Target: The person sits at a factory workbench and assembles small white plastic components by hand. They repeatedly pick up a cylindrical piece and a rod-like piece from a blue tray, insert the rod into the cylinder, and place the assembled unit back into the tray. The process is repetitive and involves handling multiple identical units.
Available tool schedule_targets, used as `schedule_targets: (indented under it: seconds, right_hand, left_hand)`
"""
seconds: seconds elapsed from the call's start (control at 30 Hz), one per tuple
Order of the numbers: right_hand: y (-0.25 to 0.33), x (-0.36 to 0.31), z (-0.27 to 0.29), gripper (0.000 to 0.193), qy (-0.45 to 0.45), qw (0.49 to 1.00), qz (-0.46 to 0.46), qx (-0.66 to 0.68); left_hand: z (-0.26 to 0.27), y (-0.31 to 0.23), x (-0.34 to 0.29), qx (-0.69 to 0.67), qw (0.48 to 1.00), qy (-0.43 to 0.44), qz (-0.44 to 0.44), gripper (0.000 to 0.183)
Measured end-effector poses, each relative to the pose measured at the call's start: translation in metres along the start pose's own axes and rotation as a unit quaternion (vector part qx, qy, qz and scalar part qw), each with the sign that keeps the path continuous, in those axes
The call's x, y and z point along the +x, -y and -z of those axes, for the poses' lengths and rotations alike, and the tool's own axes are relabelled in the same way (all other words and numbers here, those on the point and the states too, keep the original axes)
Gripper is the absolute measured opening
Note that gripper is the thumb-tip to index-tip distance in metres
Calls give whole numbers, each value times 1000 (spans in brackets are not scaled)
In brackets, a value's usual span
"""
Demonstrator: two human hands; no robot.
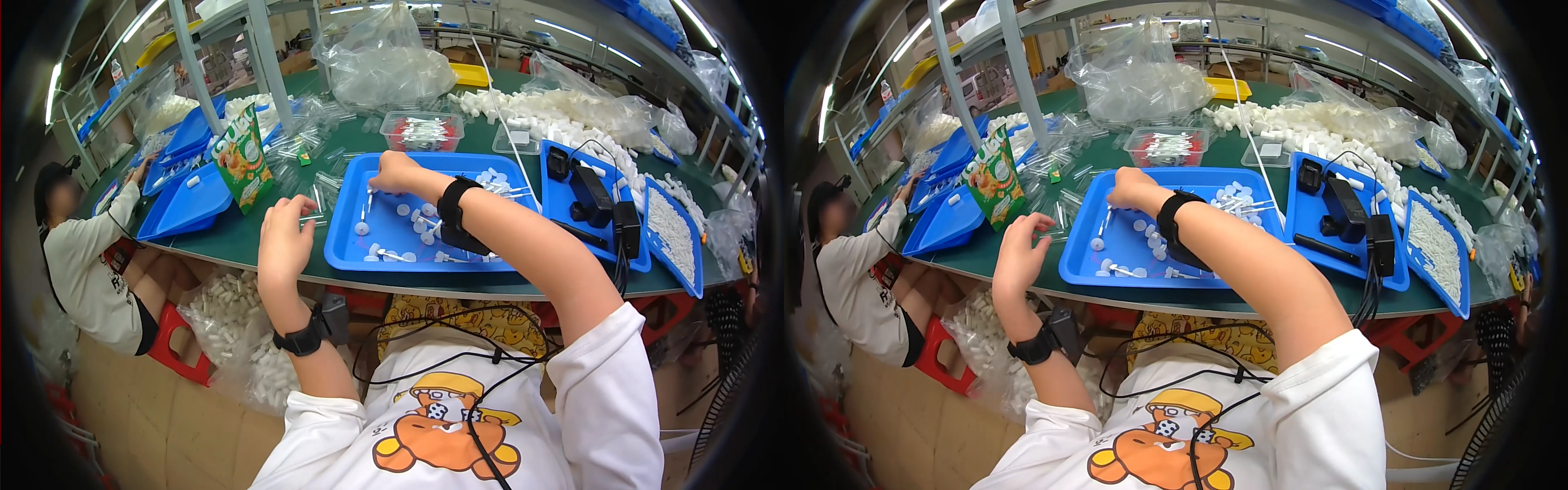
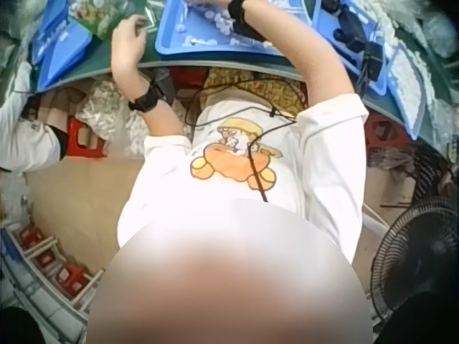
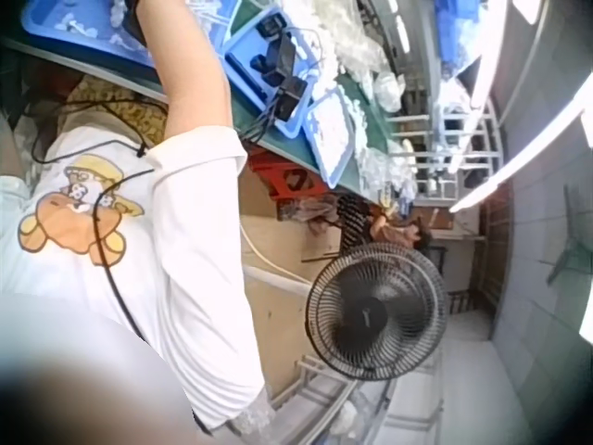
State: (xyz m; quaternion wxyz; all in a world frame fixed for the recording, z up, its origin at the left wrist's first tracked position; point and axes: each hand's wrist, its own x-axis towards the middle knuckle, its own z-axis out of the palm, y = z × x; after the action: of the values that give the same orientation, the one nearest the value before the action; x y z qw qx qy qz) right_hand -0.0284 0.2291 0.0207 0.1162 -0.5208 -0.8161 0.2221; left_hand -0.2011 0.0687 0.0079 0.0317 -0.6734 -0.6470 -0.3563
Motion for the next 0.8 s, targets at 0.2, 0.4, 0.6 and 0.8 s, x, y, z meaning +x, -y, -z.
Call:
schedule_targets:
  seconds: [0.2, 0.4, 0.6, 0.8]
  right_hand:
    - [-14, 8, 8, 35, 61, 998, 10, -17]
    - [-1, 0, 4, 41, 33, 998, 45, -38]
    - [-3, 1, 4, 29, 48, 999, 11, -16]
    - [-15, -10, 31, 29, 60, 996, 29, 55]
  left_hand:
    - [-6, -37, 3, -79, 997, -7, -22, 13]
    - [-23, -34, 3, -38, 999, 21, -23, 14]
    - [-29, -42, 3, -35, 998, 11, -47, 15]
    - [-33, -31, 4, -30, 999, -16, -29, 15]
